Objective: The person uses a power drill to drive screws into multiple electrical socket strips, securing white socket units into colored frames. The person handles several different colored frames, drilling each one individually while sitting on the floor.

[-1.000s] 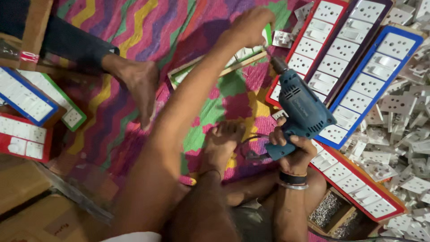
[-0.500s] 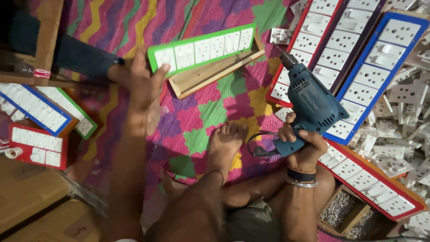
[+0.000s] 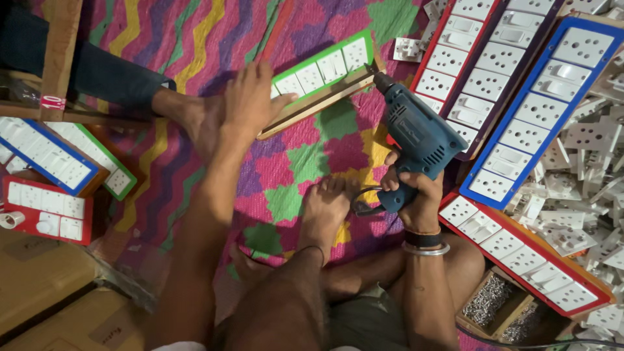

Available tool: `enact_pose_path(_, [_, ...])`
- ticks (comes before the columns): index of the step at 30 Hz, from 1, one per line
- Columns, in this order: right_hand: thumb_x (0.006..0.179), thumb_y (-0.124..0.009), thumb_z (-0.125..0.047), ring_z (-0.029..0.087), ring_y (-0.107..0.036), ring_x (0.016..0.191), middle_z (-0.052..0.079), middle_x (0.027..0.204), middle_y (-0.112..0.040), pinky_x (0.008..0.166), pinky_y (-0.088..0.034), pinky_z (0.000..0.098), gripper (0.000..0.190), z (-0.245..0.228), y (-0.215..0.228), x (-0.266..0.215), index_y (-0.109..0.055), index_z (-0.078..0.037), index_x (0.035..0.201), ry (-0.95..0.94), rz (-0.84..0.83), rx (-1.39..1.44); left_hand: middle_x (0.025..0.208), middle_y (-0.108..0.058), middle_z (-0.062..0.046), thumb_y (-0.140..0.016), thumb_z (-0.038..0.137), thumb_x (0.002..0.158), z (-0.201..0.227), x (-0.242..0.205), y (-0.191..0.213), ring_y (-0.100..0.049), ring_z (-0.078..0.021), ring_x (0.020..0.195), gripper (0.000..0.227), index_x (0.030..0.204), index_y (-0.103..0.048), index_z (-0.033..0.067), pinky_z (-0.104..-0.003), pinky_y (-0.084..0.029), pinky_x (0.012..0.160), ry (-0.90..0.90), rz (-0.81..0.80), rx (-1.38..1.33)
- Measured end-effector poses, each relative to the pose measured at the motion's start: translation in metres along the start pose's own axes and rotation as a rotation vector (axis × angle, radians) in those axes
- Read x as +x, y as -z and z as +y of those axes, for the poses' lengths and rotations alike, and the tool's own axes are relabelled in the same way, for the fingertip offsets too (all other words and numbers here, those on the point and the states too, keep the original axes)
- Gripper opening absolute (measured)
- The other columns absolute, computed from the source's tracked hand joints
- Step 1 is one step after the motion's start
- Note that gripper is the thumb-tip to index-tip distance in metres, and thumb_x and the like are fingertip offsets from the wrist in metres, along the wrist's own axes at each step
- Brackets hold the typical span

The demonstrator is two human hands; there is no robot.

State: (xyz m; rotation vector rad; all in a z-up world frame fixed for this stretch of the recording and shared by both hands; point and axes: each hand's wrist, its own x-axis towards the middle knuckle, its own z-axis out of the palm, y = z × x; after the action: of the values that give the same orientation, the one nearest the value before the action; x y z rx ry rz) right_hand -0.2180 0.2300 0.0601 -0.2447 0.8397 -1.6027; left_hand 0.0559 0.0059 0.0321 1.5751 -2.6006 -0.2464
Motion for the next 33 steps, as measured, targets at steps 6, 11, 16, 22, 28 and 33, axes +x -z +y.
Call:
enact_pose_path(6, [0.080,-0.054,0.000,0.020,-0.055,0.067,0.023,0.106,-0.063,0.065,-0.052,0.0354,0.057,0.001,0.000,-0.001,-0.048,0.013,0.135,0.013,0.002,-0.006,0.119,-0.060,-0.022,-0.079,0.040,0.092,0.011,0.029,-0.021,-0.060,-0.0454,0.113,0.061,0.134,-0.055,0.0019,-0.054,-0.050,0.092,-0.236,0.030,-0.263])
enact_pose_path(11, [0.079,-0.055,0.000,0.020,-0.056,0.066,0.022,0.104,-0.063,0.062,-0.052,0.0355,0.057,0.001,0.000,0.002,-0.049,0.013,0.134,0.029,0.018,-0.035,0.121,-0.060,-0.018,-0.074,0.034,0.098,0.019,0.031,-0.026,-0.059,-0.0441,0.112,0.044,0.132,-0.059,0.0102,-0.054,-0.048,0.087,-0.154,-0.180,-0.295])
enact_pose_path(16, [0.079,-0.056,0.000,0.020,-0.056,0.064,0.023,0.103,-0.064,0.062,-0.052,0.0356,0.059,0.004,0.003,0.004,-0.049,0.014,0.136,0.036,0.011,-0.073,0.114,-0.058,-0.018,-0.083,0.024,0.087,0.021,0.044,-0.035,-0.058,-0.0410,0.111,0.044,0.120,-0.061,0.0053,-0.050,-0.049,0.093,-0.320,-0.024,-0.421])
enact_pose_path(22, [0.078,-0.056,-0.001,0.020,-0.056,0.064,0.022,0.103,-0.064,0.061,-0.052,0.0352,0.060,0.007,0.000,0.008,-0.050,0.013,0.136,0.034,-0.027,-0.051,0.111,-0.061,-0.014,-0.084,0.012,0.077,0.048,0.093,-0.076,-0.062,-0.0369,0.111,0.045,0.117,-0.064,0.0039,-0.044,-0.051,0.096,-0.386,-0.007,-0.666])
enact_pose_path(28, [0.080,-0.055,0.000,0.020,-0.056,0.066,0.022,0.103,-0.063,0.063,-0.052,0.0349,0.059,0.004,0.003,0.008,-0.047,0.012,0.137,-0.003,-0.010,0.014,0.111,-0.064,-0.013,-0.084,0.008,0.076,0.052,0.097,-0.087,-0.065,-0.0338,0.109,0.045,0.116,-0.064,0.0050,-0.043,-0.052,0.097,-0.352,-0.026,-0.687])
enact_pose_path(33, [0.081,-0.054,0.000,0.020,-0.055,0.066,0.022,0.103,-0.063,0.063,-0.052,0.0348,0.060,0.003,0.004,0.007,-0.046,0.012,0.139,-0.014,-0.011,0.033,0.113,-0.063,-0.014,-0.079,0.003,0.076,0.056,0.094,-0.086,-0.064,-0.0365,0.111,0.046,0.119,-0.064,0.0041,-0.043,-0.051,0.098,-0.430,0.043,-0.679])
